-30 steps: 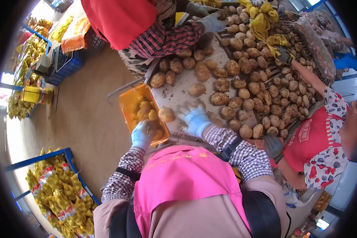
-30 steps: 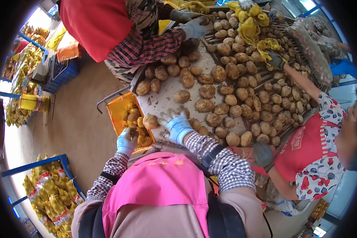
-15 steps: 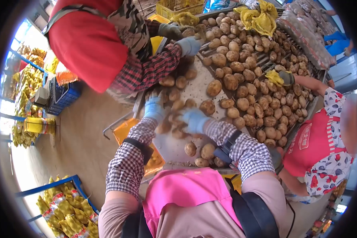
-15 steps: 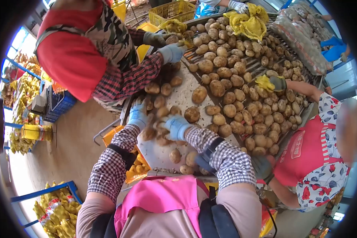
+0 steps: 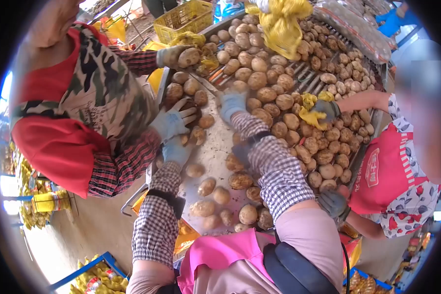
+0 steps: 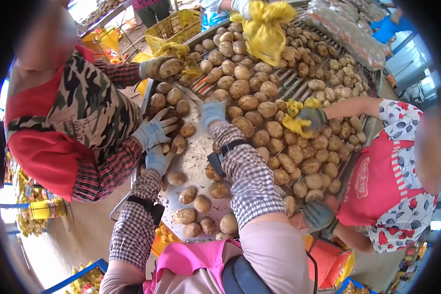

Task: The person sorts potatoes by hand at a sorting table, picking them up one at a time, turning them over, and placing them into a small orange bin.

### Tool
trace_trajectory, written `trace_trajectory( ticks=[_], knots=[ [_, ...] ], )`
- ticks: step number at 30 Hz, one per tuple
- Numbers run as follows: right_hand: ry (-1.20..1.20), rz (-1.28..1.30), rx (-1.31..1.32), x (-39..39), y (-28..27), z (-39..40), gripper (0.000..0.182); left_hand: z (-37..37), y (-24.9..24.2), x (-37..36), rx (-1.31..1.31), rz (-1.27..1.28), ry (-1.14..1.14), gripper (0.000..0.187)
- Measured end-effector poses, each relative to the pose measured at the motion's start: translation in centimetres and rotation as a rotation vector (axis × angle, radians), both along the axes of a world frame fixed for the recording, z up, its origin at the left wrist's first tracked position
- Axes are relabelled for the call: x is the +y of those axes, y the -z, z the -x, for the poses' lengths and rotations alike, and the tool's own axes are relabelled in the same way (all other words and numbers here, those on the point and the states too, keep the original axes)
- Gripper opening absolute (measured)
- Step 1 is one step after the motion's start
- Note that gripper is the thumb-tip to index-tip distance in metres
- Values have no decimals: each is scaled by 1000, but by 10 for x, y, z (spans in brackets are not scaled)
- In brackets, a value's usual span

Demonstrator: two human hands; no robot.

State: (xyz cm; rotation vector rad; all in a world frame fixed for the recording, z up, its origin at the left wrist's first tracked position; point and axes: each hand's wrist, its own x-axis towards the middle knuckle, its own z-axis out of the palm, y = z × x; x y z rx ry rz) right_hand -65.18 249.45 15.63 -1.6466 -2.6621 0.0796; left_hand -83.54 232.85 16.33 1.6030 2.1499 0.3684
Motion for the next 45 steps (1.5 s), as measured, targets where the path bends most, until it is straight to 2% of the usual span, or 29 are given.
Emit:
trace_trajectory(
  ticks=[1,3,5,6,8,10,11,12,13,14,15,17,18,23,25,27,29,30,31,33,34,36,37,39,40,41,42,44,45],
  knots=[
    [-27,-9,5,-12,6,0,53,-2,0,-5,-7,53,-45,67],
    [-49,-11,4,-36,11,-9,47,-8,27,-27,175,-31,-25,68],
    [40,235,118,-64,0,-20,38,-22,16,-50,313,-37,122,72],
    [46,240,117,-76,3,-24,38,-27,13,-61,257,3,159,75],
    [26,445,118,-88,10,-32,40,-37,18,-82,283,-49,211,76],
    [-27,262,126,-74,11,-42,34,-41,16,-105,224,-228,278,71],
    [102,290,303,-60,-29,-49,27,-44,19,-113,227,-221,269,71],
    [142,130,341,-43,-35,-54,25,-46,23,-126,148,-266,257,65],
    [-5,-12,169,-13,-21,-66,31,-49,26,-133,68,-321,243,59],
    [157,120,89,-10,-58,-63,37,-53,16,-139,64,-378,251,48],
    [152,112,96,0,-61,-62,37,-56,14,-147,72,-386,249,48],
    [107,401,-144,17,-65,-55,51,-60,10,-167,-141,-315,157,46],
    [84,430,-230,19,-66,-48,56,-59,5,-174,-178,-381,189,46],
    [78,511,-315,-1,-65,-33,57,-56,-19,-216,-144,-304,140,42],
    [18,580,-209,-21,-64,-40,61,-51,-19,-229,-128,-351,100,38],
    [-13,450,-245,-50,-65,-36,70,-48,-21,-238,-116,-396,87,34],
    [59,550,136,-79,-72,-37,71,-49,-26,-240,-123,-395,106,31],
    [46,481,311,-79,-37,-45,60,-50,-31,-240,-130,-389,119,30],
    [-70,735,945,-85,6,-57,48,-51,-37,-236,-133,-402,139,30],
    [289,985,1512,-128,9,-97,48,-54,-45,-236,-170,-349,180,29],
    [313,952,1530,-157,-4,-117,48,-54,-42,-236,-194,-344,221,29],
    [812,1145,1821,-220,-63,-156,48,-61,-39,-235,-207,-366,322,27],
    [853,1093,1860,-244,-73,-171,48,-66,-35,-235,-205,-389,389,27],
    [765,1140,2284,-282,-84,-190,47,-80,-30,-233,-295,-378,523,27],
    [569,1216,2446,-293,-67,-203,49,-84,-19,-232,-261,-413,613,28],
    [720,1323,2650,-315,-80,-204,53,-91,-13,-229,-233,-447,704,29],
    [259,1505,2667,-343,-89,-212,42,-103,-29,-236,-248,-251,685,31],
    [428,1043,2546,-410,-106,-218,15,-115,-8,-234,-300,-305,806,25],
    [528,1421,2591,-439,-93,-225,16,-124,-6,-237,-309,-329,830,20]
  ],
)
